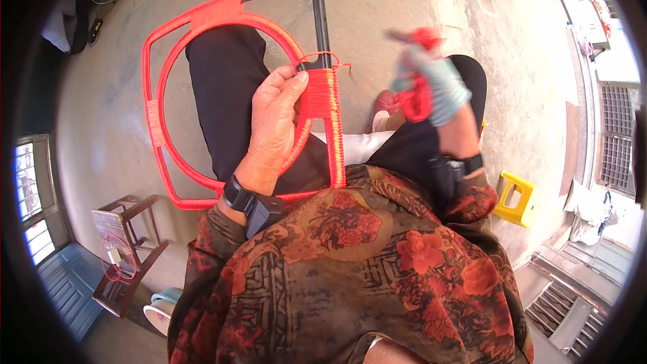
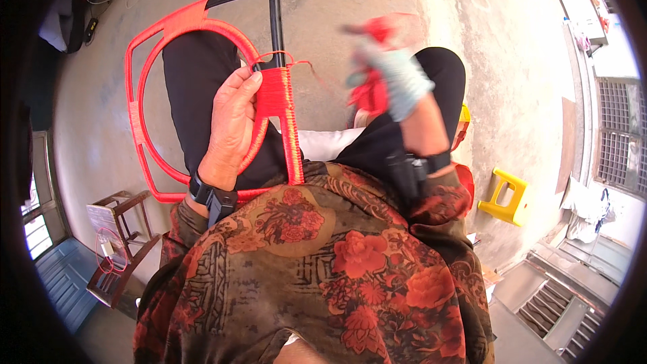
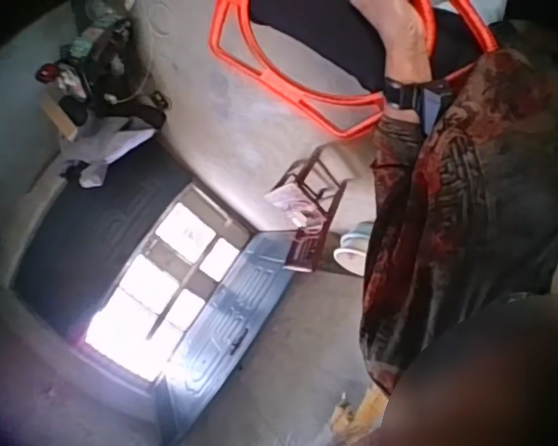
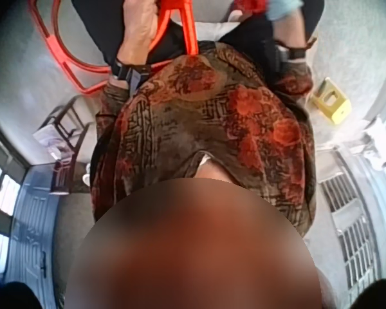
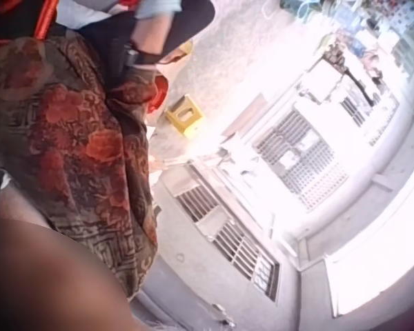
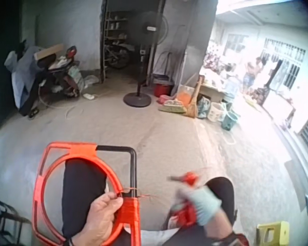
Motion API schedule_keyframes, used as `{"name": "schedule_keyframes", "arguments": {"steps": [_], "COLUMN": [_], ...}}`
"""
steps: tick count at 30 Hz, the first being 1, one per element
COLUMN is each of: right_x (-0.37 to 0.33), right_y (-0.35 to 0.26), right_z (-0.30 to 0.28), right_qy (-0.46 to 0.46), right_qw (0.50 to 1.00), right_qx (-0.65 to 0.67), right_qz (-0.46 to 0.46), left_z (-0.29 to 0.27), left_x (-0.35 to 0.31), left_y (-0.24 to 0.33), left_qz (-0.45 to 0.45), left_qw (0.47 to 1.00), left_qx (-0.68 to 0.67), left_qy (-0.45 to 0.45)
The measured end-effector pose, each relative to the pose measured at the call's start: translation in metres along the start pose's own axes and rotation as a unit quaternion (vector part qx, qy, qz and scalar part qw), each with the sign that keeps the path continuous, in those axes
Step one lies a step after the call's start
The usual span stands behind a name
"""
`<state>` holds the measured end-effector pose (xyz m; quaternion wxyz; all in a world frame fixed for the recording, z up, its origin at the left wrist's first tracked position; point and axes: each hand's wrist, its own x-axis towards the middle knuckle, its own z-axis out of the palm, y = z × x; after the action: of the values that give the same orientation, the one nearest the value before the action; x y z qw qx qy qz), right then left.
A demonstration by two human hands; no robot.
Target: The recorder is weaving red cord around a red plastic frame to create a pattern.
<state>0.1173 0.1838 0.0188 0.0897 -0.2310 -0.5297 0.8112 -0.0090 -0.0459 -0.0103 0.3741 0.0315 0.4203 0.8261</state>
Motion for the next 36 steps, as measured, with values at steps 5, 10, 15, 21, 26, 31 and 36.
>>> {"name": "schedule_keyframes", "arguments": {"steps": [5, 10, 15, 21, 26, 31, 36], "right_x": [0.026, 0.032, -0.005, -0.008, -0.023, -0.084, -0.139], "right_y": [0.031, 0.010, -0.001, -0.012, -0.025, -0.034, -0.059], "right_z": [0.049, 0.050, 0.093, 0.060, -0.069, -0.245, -0.333], "right_qy": [-0.027, 0.002, -0.088, 0.024, -0.018, 0.216, 0.473], "right_qw": [0.985, 0.999, 0.969, 0.972, 0.953, 0.933, 0.833], "right_qx": [-0.111, -0.027, -0.232, -0.233, 0.287, 0.195, 0.184], "right_qz": [0.132, 0.048, -0.013, 0.031, -0.100, -0.212, -0.221], "left_z": [-0.001, -0.002, -0.006, 0.003, 0.009, 0.008, 0.004], "left_x": [0.000, 0.004, 0.004, 0.006, 0.006, 0.004, 0.004], "left_y": [0.000, -0.004, -0.004, 0.001, 0.004, 0.003, 0.000], "left_qz": [-0.009, 0.005, -0.003, -0.017, -0.048, -0.057, -0.045], "left_qw": [1.000, 1.000, 0.999, 1.000, 0.998, 0.998, 0.996], "left_qx": [-0.002, 0.006, 0.048, -0.004, -0.038, 0.011, 0.041], "left_qy": [0.001, 0.006, 0.008, -0.017, -0.011, -0.040, -0.058]}}
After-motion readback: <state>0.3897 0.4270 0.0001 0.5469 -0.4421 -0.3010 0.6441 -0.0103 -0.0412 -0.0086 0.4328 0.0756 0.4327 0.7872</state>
